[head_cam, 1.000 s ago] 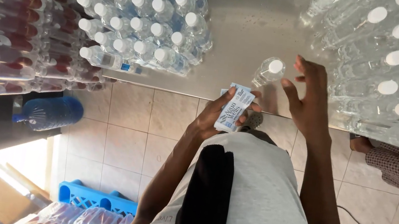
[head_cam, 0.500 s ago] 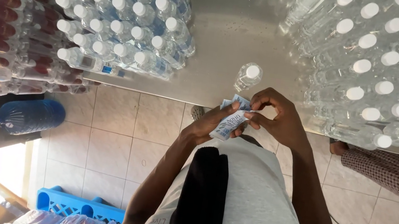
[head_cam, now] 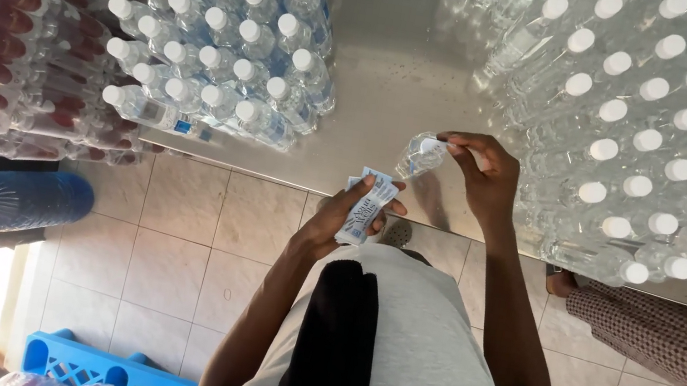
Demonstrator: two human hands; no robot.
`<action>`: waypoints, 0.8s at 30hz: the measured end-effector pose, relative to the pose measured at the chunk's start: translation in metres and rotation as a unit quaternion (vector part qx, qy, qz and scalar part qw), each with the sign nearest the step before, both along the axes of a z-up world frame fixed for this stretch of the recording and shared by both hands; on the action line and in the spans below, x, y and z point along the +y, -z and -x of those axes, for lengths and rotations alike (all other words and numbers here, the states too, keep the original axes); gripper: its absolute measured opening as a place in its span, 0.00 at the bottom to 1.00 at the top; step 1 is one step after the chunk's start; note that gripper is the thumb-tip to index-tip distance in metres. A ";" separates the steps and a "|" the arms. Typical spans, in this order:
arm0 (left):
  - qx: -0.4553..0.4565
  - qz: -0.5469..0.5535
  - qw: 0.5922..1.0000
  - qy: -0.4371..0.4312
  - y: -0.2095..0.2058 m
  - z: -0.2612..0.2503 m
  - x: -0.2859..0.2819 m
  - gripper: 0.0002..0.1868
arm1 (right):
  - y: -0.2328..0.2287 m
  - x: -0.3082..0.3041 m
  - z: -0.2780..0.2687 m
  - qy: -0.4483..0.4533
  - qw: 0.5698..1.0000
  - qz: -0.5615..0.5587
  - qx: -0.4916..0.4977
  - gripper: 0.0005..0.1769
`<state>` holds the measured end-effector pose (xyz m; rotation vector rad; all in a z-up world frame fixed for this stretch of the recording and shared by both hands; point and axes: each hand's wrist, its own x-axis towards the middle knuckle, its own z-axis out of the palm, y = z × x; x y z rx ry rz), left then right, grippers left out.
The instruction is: Applying adhesive labels to individual plastic water bottles manually.
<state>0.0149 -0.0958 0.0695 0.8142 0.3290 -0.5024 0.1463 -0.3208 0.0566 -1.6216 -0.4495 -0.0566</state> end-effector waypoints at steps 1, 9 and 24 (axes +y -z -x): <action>0.000 0.002 1.000 -0.001 0.001 0.002 0.001 0.40 | 0.000 0.002 -0.002 -0.001 1.000 0.002 0.000 0.05; 0.027 -0.028 0.999 -0.023 0.010 0.017 0.016 0.42 | 0.020 -0.009 0.013 -0.050 0.994 0.081 -0.046 0.22; 0.048 -0.034 0.998 -0.025 0.024 0.021 0.033 0.42 | 0.083 0.011 0.028 0.013 0.977 0.212 0.000 0.49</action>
